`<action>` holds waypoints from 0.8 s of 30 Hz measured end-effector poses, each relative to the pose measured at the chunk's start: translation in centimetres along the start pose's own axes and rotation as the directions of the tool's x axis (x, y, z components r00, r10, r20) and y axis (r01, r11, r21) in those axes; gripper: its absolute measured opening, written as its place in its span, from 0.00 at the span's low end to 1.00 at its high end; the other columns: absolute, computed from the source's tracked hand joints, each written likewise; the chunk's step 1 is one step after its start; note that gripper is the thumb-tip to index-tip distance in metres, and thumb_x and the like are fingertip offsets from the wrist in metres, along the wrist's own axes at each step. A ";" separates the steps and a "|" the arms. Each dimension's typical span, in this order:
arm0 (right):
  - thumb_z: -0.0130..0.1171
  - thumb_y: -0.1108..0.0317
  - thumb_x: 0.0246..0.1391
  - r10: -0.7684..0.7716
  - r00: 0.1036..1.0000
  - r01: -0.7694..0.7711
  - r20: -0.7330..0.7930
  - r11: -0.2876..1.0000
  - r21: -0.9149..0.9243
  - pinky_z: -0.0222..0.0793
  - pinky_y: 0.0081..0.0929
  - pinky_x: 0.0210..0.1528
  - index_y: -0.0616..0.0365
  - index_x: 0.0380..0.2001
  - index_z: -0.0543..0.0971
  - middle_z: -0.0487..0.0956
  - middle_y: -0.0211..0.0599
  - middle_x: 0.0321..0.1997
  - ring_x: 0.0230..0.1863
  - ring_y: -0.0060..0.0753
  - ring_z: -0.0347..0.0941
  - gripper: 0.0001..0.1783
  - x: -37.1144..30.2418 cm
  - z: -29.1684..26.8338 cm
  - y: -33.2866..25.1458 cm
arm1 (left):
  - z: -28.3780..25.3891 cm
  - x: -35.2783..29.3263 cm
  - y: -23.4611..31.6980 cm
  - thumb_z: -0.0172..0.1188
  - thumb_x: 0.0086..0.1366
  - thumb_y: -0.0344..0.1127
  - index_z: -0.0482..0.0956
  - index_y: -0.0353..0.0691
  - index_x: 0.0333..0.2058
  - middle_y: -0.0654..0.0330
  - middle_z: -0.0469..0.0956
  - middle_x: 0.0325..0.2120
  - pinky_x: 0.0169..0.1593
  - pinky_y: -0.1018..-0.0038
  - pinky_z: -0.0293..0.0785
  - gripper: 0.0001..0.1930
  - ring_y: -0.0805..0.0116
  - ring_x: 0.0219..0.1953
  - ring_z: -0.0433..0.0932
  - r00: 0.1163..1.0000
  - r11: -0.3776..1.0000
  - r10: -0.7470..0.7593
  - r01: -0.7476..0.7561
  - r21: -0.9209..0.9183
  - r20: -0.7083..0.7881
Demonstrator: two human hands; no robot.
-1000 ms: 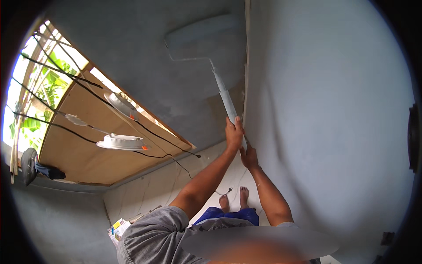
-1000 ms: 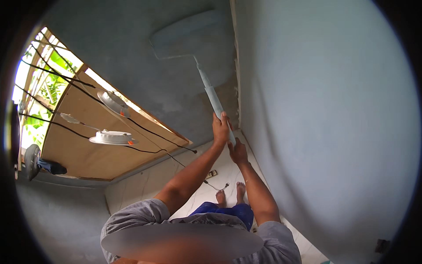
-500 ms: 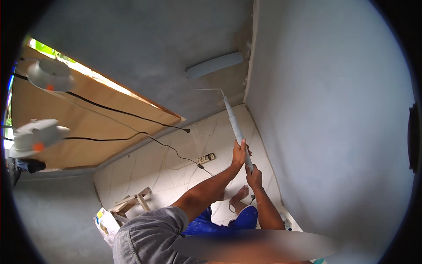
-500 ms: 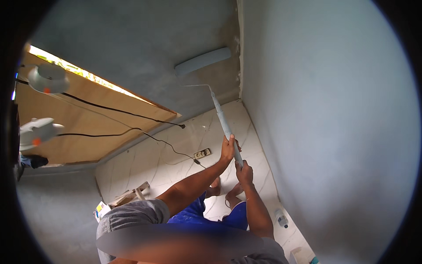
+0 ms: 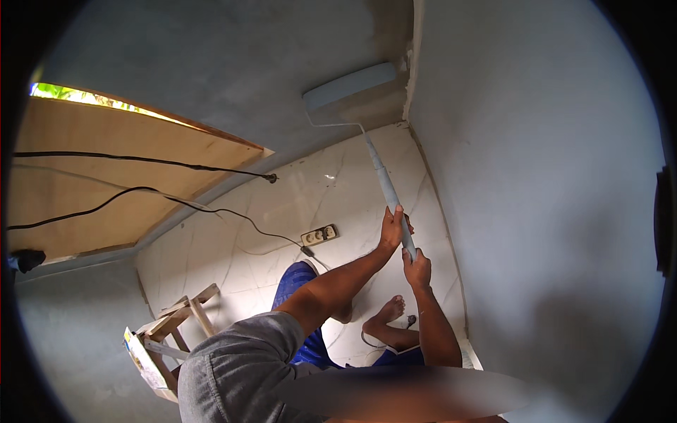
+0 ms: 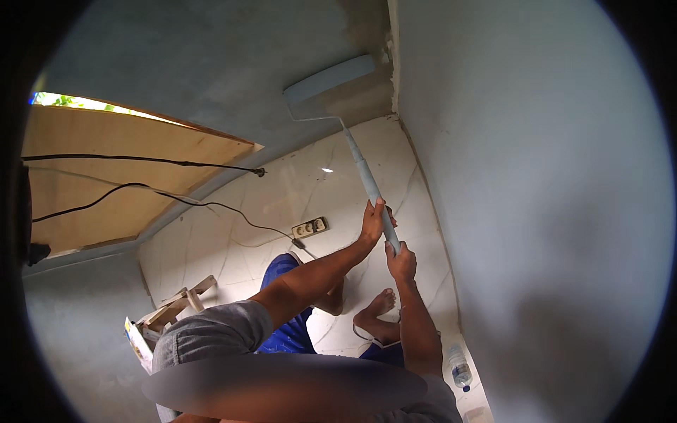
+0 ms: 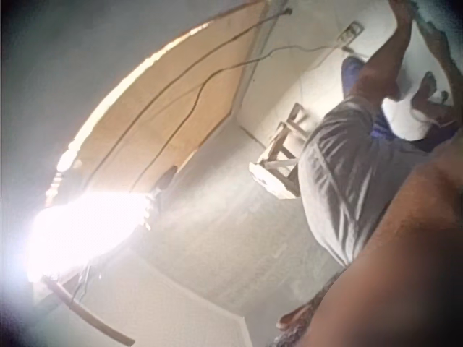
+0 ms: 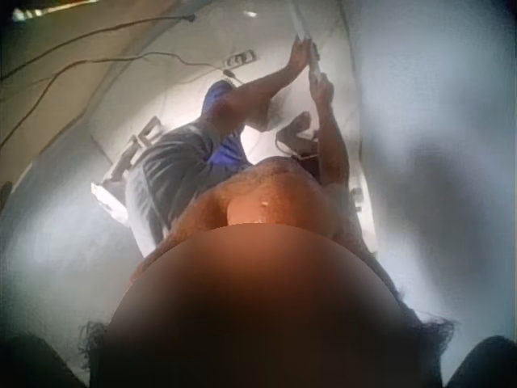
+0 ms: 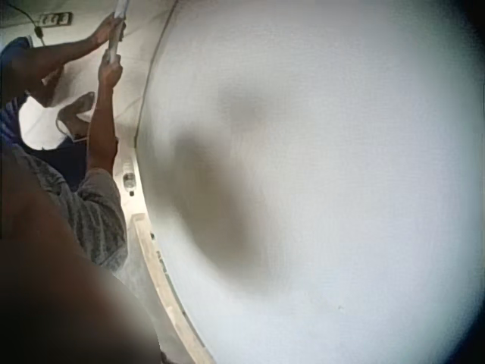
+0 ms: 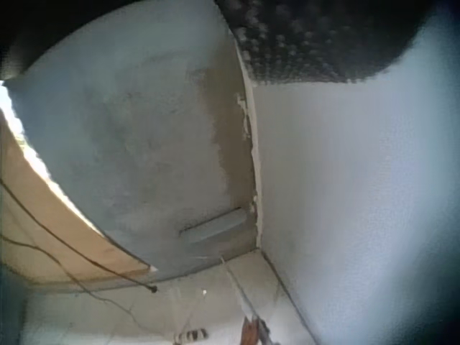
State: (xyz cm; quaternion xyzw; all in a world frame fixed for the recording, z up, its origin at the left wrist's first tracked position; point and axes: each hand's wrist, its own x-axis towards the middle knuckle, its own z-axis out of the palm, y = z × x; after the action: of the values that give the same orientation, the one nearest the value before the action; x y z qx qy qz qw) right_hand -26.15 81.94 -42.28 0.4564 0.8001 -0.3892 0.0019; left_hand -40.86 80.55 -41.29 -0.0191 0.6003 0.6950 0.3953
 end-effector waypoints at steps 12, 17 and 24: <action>0.54 0.41 0.58 0.093 0.995 -0.090 0.023 0.990 -0.111 0.70 0.53 0.35 0.65 0.27 0.77 0.78 0.61 0.25 0.32 0.66 0.76 0.31 3.7 5.9 8.9 | -2.1 7.2 -13.3 0.46 0.71 0.57 0.58 0.41 0.39 0.56 0.69 0.23 0.25 0.62 0.80 0.22 0.63 0.21 0.75 0.985 0.980 -0.171 0.171 -0.100 0.007; 0.54 0.41 0.58 0.009 1.000 -0.009 0.019 1.000 0.000 0.69 0.49 0.34 0.65 0.26 0.77 0.77 0.58 0.24 0.30 0.63 0.76 0.31 4.3 6.8 9.4 | -2.6 7.2 -13.2 0.44 0.72 0.57 0.57 0.38 0.39 0.57 0.69 0.23 0.24 0.67 0.79 0.23 0.65 0.19 0.75 0.995 0.993 -0.095 0.095 -0.070 -0.001; 0.54 0.55 0.61 -0.184 0.970 0.213 -0.158 0.959 0.185 0.69 0.47 0.35 0.68 0.30 0.77 0.78 0.59 0.25 0.31 0.63 0.76 0.21 8.4 3.2 3.0 | 2.5 5.7 -0.4 0.45 0.72 0.54 0.60 0.38 0.39 0.60 0.70 0.23 0.24 0.71 0.75 0.21 0.69 0.21 0.75 0.947 0.934 0.310 -0.320 0.160 0.088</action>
State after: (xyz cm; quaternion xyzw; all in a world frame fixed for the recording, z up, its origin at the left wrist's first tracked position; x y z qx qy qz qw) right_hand -30.00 86.91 -49.33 0.3975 0.7967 -0.4335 -0.1391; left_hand -43.41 85.65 -43.75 0.1328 0.6409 0.6952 0.2971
